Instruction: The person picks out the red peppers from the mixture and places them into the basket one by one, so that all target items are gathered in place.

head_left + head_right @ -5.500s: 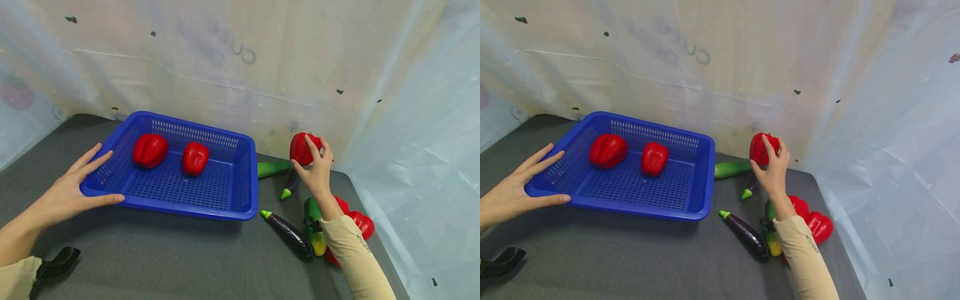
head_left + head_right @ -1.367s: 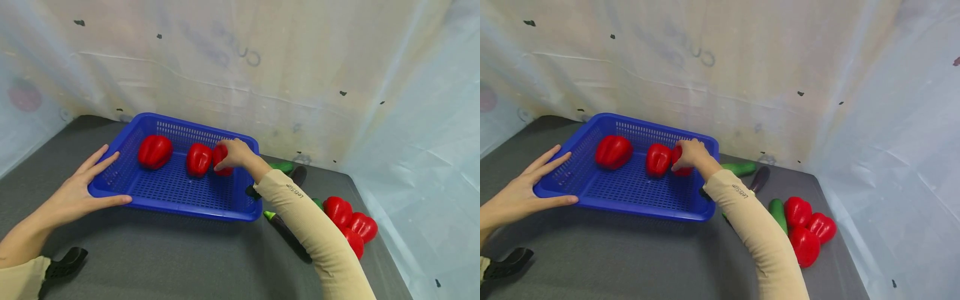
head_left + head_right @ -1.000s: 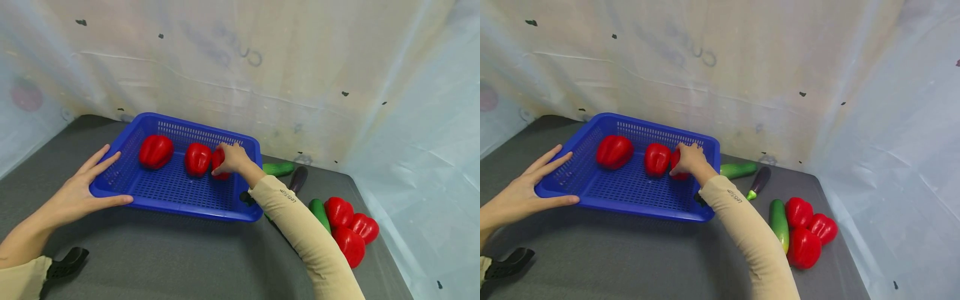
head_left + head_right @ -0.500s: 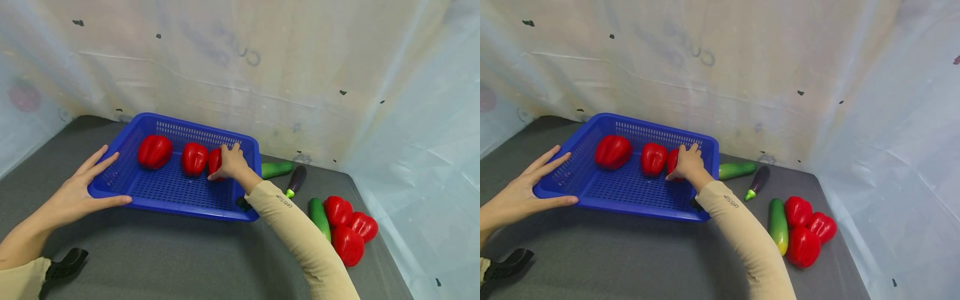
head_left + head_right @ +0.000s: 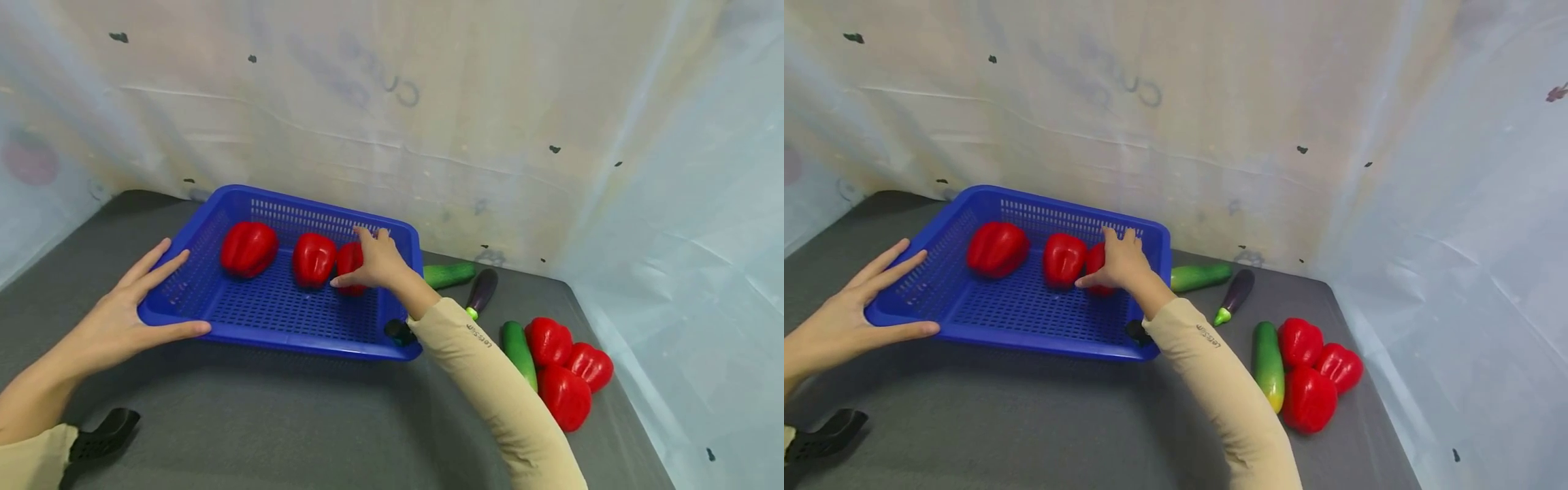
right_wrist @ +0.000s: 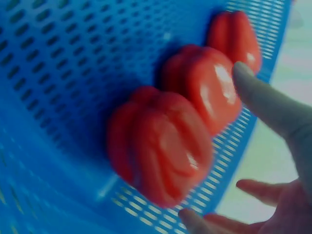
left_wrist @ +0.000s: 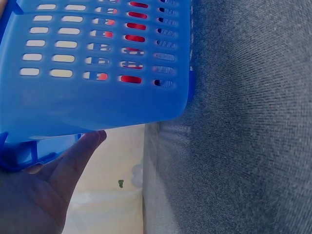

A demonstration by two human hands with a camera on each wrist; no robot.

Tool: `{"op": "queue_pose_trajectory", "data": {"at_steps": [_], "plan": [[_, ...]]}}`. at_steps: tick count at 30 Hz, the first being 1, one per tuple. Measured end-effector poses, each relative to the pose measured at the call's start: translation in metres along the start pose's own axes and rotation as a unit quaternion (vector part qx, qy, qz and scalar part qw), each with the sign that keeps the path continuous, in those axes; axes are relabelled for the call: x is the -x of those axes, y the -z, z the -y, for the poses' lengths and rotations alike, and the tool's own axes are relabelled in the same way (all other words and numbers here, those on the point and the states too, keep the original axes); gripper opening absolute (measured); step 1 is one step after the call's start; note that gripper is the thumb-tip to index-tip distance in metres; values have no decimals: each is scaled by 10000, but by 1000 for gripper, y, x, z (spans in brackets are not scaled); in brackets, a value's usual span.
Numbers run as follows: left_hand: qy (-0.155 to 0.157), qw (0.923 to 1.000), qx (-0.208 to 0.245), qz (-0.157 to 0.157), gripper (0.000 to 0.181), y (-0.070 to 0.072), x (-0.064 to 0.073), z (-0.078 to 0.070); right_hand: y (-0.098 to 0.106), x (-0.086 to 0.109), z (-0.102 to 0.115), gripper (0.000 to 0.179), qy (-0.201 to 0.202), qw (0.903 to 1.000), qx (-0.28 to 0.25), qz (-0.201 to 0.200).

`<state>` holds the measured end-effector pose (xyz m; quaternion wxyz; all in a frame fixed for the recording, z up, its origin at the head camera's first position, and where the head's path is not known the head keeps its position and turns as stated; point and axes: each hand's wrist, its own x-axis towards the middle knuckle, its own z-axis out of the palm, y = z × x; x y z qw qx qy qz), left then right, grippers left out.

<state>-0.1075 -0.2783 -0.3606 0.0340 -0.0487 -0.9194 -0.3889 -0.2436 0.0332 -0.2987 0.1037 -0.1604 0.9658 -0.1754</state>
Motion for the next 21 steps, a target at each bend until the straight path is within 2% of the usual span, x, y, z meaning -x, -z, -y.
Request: {"op": "queue_pose_trajectory", "data": {"at_steps": [4, 8, 21], "plan": [[-33, 10000, -14, -29, 105, 0, 0, -1, 12, 9, 3, 98, 294, 9992, -258, -124], [-20, 10000, -25, -23, 106, -1, -1, 0, 21, 15, 4, 95, 414, 9982, -366, -226], [11, 10000, -45, -50, 106, -2, -1, 2, 30, 31, -4, 91, 709, 9953, -503, -420]]}}
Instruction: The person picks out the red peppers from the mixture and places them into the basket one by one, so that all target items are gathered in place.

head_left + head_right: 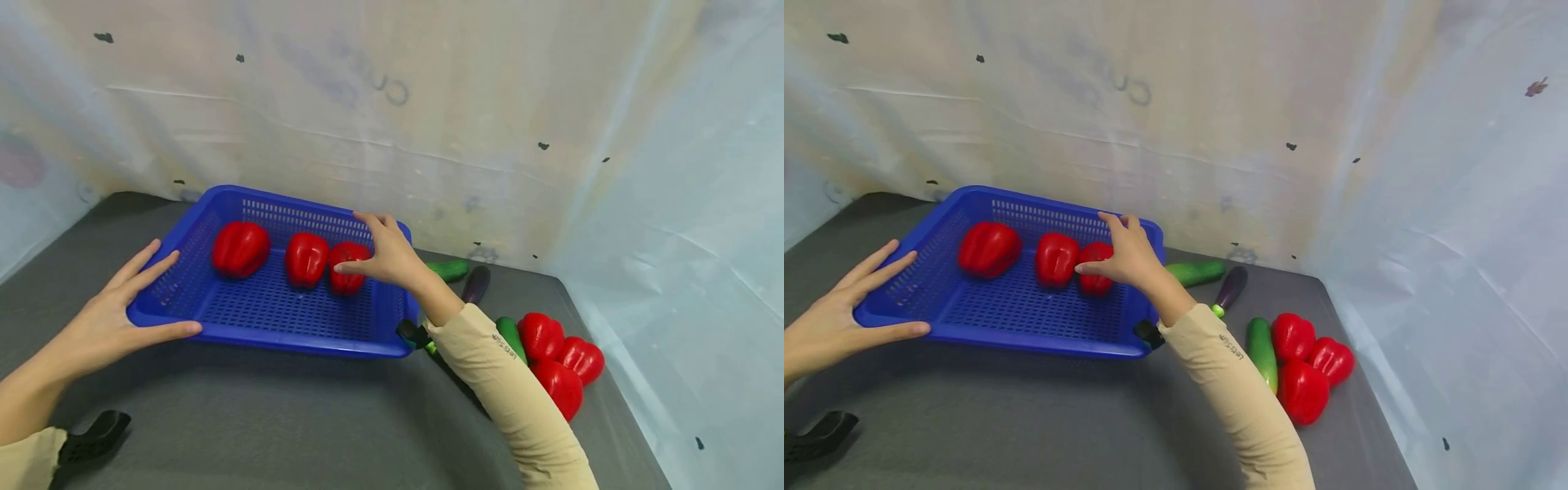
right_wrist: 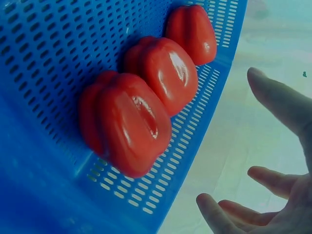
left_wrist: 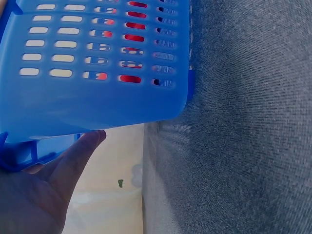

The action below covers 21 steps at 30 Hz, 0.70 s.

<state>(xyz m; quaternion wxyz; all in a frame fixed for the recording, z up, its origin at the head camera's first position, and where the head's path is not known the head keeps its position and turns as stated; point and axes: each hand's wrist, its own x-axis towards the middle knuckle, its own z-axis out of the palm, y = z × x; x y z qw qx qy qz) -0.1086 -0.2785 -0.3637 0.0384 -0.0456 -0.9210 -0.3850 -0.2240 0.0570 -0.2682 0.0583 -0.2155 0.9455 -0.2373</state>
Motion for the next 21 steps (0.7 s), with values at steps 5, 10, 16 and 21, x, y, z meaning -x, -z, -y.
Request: {"op": "queue_pose_trajectory", "data": {"at_steps": [5, 10, 16, 21], "plan": [[-13, 10000, 83, 22, 106, 0, 0, 2, 4, 7, -2, 90, 48, 10000, -23, -33], [15, 10000, 56, 31, 106, -1, -1, 5, 6, 13, -5, 88, 157, 9998, 73, -119], [8, 10000, -51, 6, 106, -1, -2, 5, 9, 23, -12, 85, 187, 9995, 67, -249], [-32, 10000, -28, 1, 105, 0, -3, 5, 8, 33, -21, 82, 210, 9989, 108, -405]]}}
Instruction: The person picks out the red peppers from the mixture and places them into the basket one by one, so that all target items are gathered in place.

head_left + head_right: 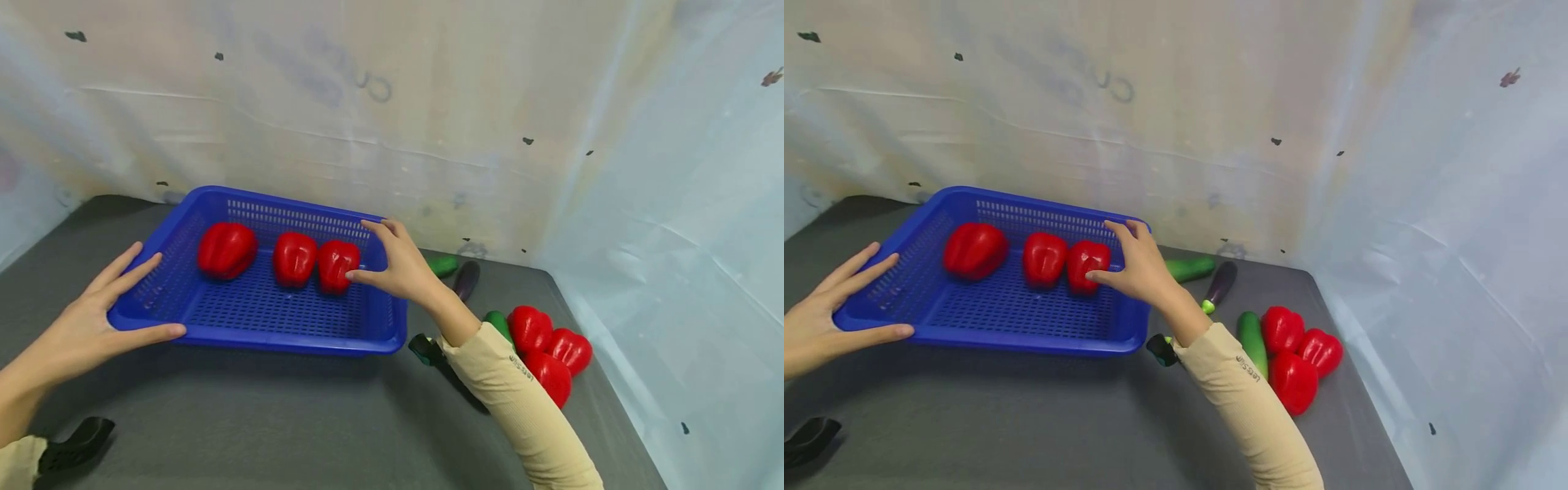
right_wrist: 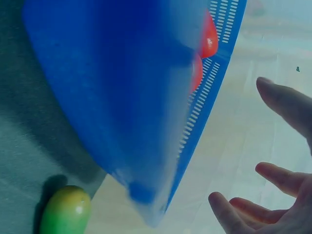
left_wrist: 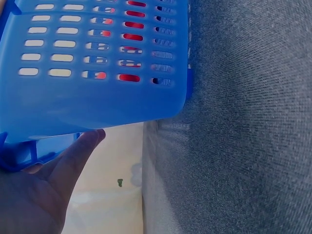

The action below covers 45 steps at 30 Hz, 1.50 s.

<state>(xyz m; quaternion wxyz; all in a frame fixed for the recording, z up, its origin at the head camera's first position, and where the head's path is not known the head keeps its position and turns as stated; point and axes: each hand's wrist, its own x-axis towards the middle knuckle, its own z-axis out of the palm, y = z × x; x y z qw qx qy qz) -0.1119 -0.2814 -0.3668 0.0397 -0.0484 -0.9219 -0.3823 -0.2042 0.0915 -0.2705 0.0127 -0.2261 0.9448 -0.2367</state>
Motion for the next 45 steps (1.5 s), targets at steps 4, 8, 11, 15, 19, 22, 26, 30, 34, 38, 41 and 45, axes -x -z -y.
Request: {"op": "queue_pose_trajectory", "data": {"at_steps": [4, 8, 11, 15, 19, 22, 26, 30, 34, 38, 41, 45], "plan": [[9, 10000, -61, -35, 106, -2, -1, 2, -2, 6, -7, 79, 15, 9999, -99, -117], [-8, 9999, -98, -41, 106, -3, -2, 2, -3, 12, -15, 76, 70, 9994, -233, -229], [26, 9999, -111, -44, 106, -3, -2, 2, -2, 18, -20, 74, 117, 9990, -255, -334], [116, 9998, -168, -43, 107, -4, -2, 1, -2, 26, -30, 72, 132, 9984, -325, -440], [122, 9997, -204, -42, 108, -3, -1, 0, -2, 31, -40, 71, 80, 9978, -433, -497], [87, 9998, -192, -48, 108, -3, -1, 0, -2, 35, -48, 69, 103, 9971, -512, -547], [91, 9996, -244, -49, 108, -4, -2, 0, -1, 42, -59, 68, 159, 9964, -537, -635], [114, 9996, -245, -73, 109, -5, -1, -2, 0, 48, -68, 66, 152, 9960, -471, -738], [66, 9997, -206, -82, 108, -4, 0, -2, 2, 56, -78, 66, 86, 9955, -427, -841], [18, 9997, -239, -77, 108, -5, -2, 0, 4, 64, -89, 65, -38, 9953, -347, -903], [-8, 9997, -224, -82, 108, -4, -3, 1, 6, 70, -97, 65, -160, 9952, -215, -939], [4, 9998, -178, -82, 107, -3, -2, 2, 8, 76, -106, 65, -285, 9946, -34, -992]]}}
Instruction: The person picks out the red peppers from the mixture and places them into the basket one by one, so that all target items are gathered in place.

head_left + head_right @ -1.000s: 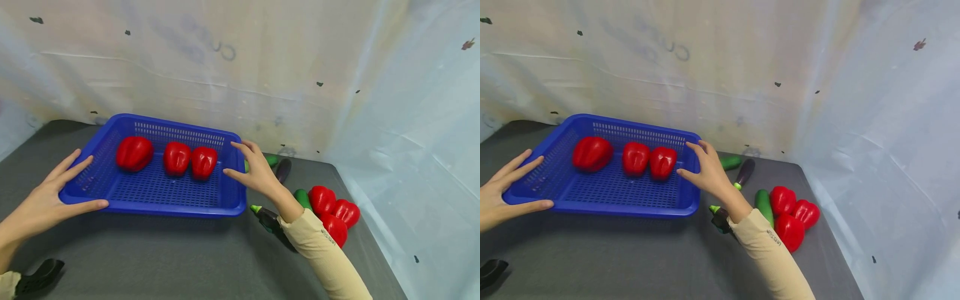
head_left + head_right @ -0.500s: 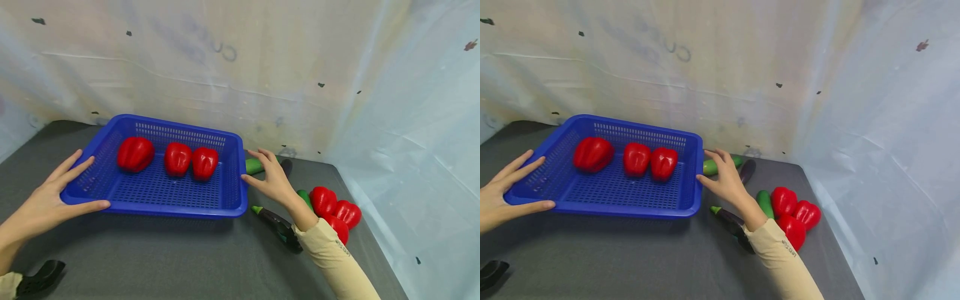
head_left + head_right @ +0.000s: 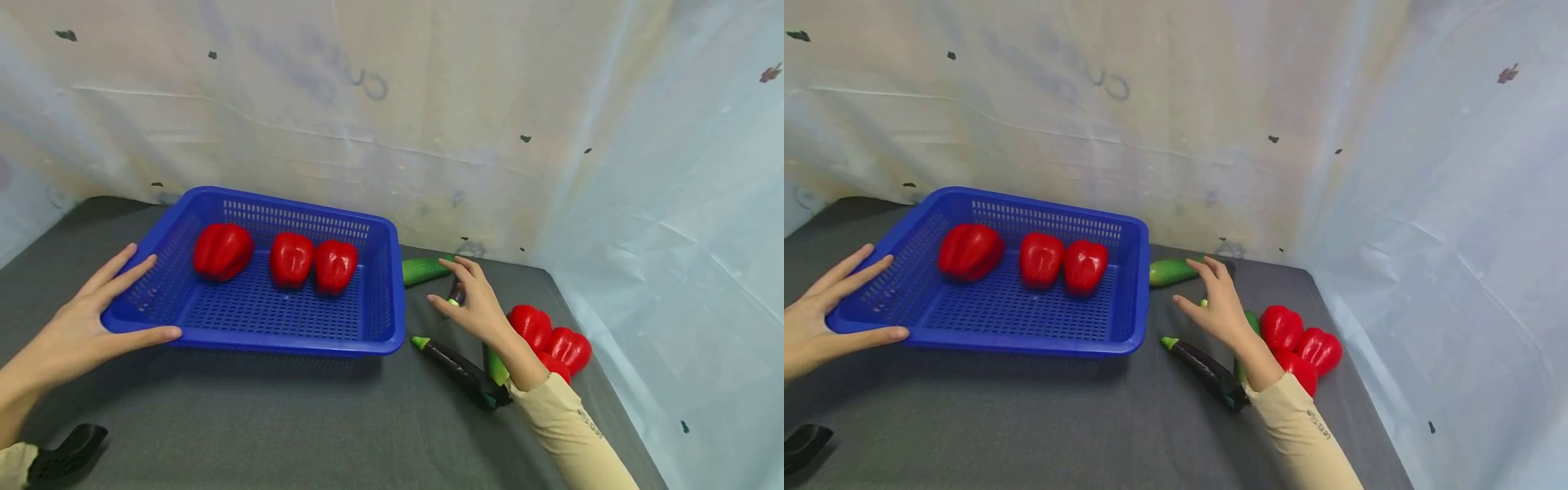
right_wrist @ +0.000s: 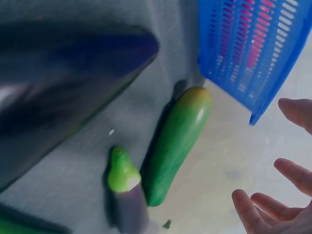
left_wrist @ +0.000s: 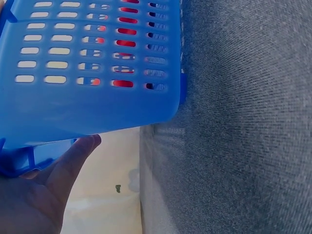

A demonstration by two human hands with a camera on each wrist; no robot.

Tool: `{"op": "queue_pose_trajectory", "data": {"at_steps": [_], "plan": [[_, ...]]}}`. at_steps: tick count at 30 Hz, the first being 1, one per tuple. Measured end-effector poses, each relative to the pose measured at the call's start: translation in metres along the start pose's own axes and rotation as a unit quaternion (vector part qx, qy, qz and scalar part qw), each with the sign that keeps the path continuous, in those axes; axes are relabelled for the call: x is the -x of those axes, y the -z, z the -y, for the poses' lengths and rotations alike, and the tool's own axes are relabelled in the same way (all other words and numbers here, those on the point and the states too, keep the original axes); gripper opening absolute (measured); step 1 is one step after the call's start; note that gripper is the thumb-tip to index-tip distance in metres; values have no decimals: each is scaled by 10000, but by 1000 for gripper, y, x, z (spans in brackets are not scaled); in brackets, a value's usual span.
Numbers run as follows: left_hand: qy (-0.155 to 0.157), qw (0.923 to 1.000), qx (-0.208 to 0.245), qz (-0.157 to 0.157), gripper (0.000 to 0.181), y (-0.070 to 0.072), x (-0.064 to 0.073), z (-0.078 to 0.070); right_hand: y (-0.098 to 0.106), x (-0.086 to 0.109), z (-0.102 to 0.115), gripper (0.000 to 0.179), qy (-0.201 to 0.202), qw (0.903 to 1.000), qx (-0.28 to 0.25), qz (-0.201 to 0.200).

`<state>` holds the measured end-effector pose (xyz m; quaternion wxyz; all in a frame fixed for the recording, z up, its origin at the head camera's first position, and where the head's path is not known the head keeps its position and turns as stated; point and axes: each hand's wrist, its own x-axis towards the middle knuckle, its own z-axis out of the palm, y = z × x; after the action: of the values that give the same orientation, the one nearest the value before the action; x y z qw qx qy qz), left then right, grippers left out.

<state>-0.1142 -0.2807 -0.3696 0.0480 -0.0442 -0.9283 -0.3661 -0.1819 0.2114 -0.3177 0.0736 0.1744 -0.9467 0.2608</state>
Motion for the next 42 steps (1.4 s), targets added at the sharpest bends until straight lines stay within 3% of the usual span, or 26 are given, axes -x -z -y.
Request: {"op": "queue_pose_trajectory", "data": {"at_steps": [14, 42], "plan": [[43, 10000, -56, -11, 108, 0, 2, -5, 3, 16, -26, 65, -288, 9995, 25, 94], [96, 9998, -164, -90, 109, -4, 0, -3, 21, 46, -64, 63, -790, 9939, 706, 310]]}}
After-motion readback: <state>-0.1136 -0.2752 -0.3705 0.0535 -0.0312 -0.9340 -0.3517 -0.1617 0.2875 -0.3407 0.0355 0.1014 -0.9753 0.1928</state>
